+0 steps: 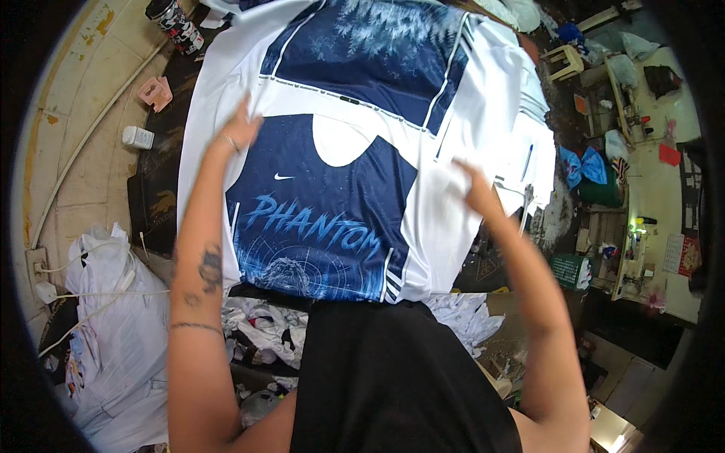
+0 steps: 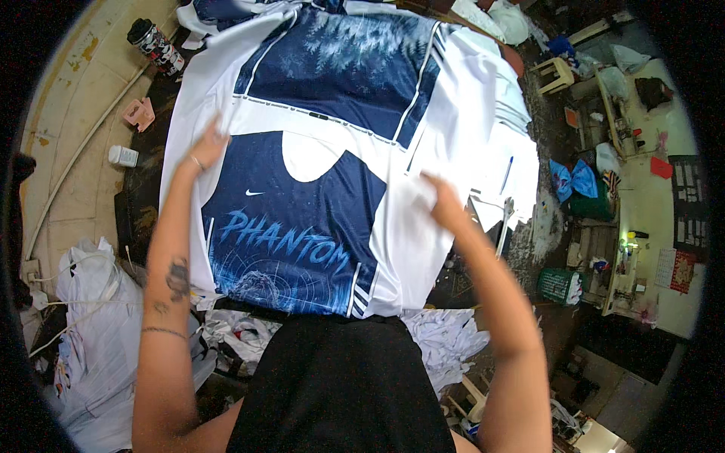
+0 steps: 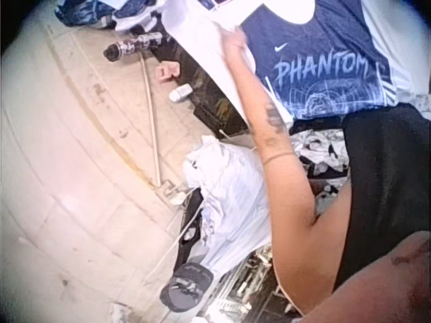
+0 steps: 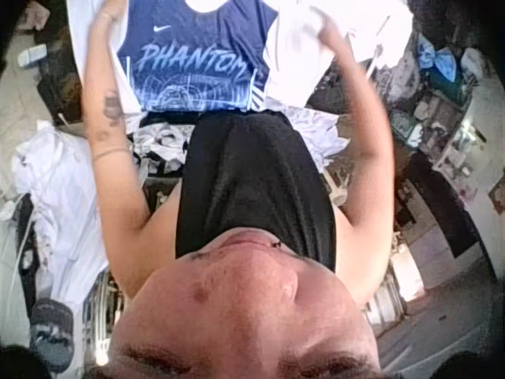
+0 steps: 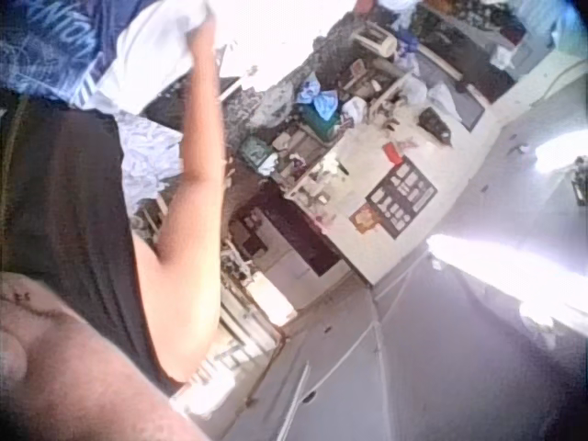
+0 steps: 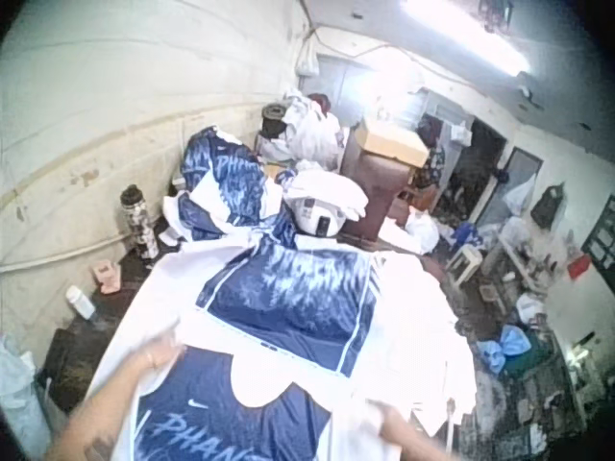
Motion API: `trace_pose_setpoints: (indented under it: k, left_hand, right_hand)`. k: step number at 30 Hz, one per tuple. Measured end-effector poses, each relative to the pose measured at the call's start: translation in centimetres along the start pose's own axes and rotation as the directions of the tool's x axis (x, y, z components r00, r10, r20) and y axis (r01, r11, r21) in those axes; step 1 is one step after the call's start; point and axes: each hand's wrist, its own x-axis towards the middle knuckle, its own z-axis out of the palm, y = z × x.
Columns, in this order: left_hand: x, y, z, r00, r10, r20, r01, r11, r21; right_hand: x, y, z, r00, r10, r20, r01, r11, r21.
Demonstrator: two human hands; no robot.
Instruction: The person cuts printed t-shirts into rectangular pieces using shears, then cuts the white backing fabric into matching rectangles. The person folds the cut pieces and stacks them on the table.
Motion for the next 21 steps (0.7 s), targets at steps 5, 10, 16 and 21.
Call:
trace_pose_setpoints:
  k: [5, 10, 16, 21]
  left_hand:
    - [-14.1, -2.2, 9.0, 0.819, -0.346, -0.458, 0.526, 0.772, 0.357]
    - [-18.3, -9.1, 7.0, 0.898, -0.225, -0.377, 0.391, 0.802, 0.452]
    - [-13.6, 1.9, 10.4, 0.792, -0.060, -0.608, 0.322, 0.887, 0.331]
    - [-21.2, 19.0, 28.8, 0.709, 0.661, -0.246, -0.663, 0.743, 0.089]
  right_hand:
    - [-16.5, -3.1, 8.9, 0.982, -0.101, 0.158, 0.141, 0.955, -0.262]
    - [-17.9, 3.0, 5.8, 0.887, 0.323, -0.331, -0.314, 0.946, 0.081]
    - [-16.3, 5.5, 3.3, 0.931, 0.339, -0.136, -0.345, 0.938, -0.020]
    - [-18.9, 7.5, 0.7, 0.919, 0.389, -0.059, -0.390, 0.920, -0.021]
